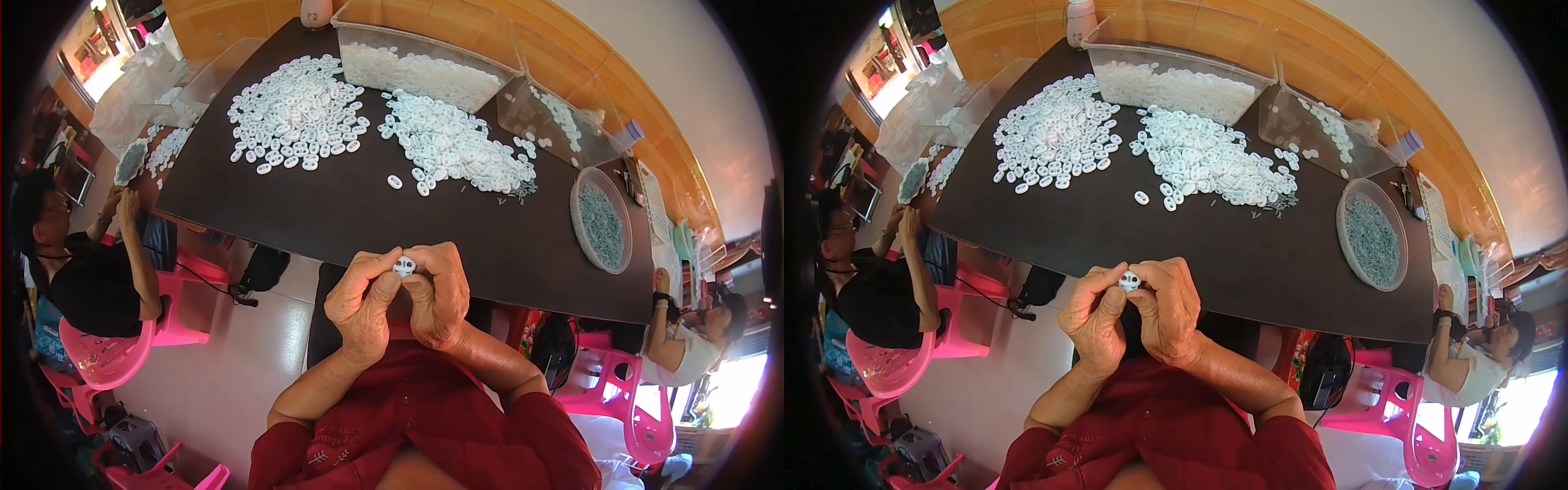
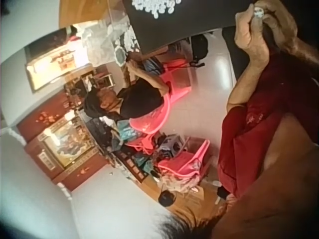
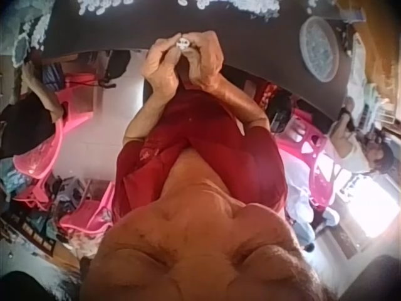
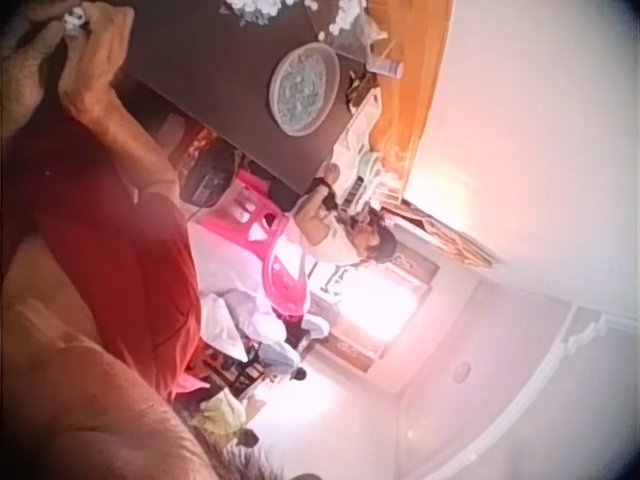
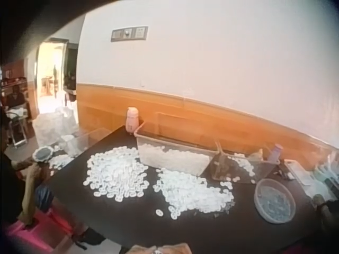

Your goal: The recorder is manually assembling small white plastic components at a workshop table.

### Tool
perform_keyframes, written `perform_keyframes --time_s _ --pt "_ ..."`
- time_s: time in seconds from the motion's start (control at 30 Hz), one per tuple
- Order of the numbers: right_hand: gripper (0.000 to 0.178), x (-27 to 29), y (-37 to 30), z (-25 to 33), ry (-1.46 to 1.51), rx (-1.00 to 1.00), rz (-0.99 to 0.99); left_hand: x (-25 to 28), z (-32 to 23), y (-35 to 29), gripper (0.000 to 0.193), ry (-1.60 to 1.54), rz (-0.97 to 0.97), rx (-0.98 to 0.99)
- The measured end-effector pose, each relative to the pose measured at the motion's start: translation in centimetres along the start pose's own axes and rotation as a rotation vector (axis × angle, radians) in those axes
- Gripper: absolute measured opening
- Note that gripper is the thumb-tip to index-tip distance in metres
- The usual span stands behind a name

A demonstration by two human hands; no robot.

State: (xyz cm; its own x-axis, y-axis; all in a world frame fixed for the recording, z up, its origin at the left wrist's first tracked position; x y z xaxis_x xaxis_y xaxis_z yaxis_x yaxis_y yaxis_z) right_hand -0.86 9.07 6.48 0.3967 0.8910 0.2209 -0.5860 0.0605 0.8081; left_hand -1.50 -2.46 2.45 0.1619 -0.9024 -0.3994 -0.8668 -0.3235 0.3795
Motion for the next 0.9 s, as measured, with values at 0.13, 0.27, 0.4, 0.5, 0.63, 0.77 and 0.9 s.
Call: perform_keyframes --time_s 0.13,0.27,0.4,0.5,0.63,0.77,0.9 --pt "0.022 0.1 0.0 -0.1 0.003 -0.007 -0.011 -0.2 -0.2 0.0 0.020 0.005 0.004 -0.021" --pt "0.023 0.2 -0.1 -0.3 0.010 0.010 -0.006 -0.4 0.0 -0.2 0.019 0.009 -0.013 -0.019" --pt "0.023 0.6 -0.1 -0.4 0.023 0.015 -0.015 -0.7 -0.3 -0.2 0.018 0.040 0.002 -0.071" --pt "0.023 0.8 -0.2 -0.4 0.019 0.039 -0.018 -0.9 -0.5 -0.3 0.018 0.058 0.011 -0.118" --pt "0.022 0.7 -0.1 -0.6 0.003 0.060 -0.018 -1.1 -0.2 -0.3 0.016 0.075 0.002 -0.134" --pt "0.022 0.8 -0.1 -1.4 -0.043 0.043 -0.016 -1.5 0.9 -0.1 0.013 0.075 -0.034 -0.065" --pt "0.024 0.6 0.2 -1.2 -0.024 0.047 -0.037 -1.6 0.3 0.3 0.015 0.075 -0.039 -0.078"
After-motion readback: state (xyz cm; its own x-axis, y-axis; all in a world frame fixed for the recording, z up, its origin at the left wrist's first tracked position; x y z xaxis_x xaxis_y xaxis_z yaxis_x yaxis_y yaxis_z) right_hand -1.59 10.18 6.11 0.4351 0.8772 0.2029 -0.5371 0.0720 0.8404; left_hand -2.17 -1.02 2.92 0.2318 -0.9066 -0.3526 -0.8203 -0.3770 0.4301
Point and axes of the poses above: each hand's wrist, its own y-axis towards the middle knuckle, its own x-axis out of the back of the hand, z = x × y, the point moved 7 cm from there along y, towards the middle knuckle, and after that the axes turned 7 degrees about -z, right-handed, at the moved point
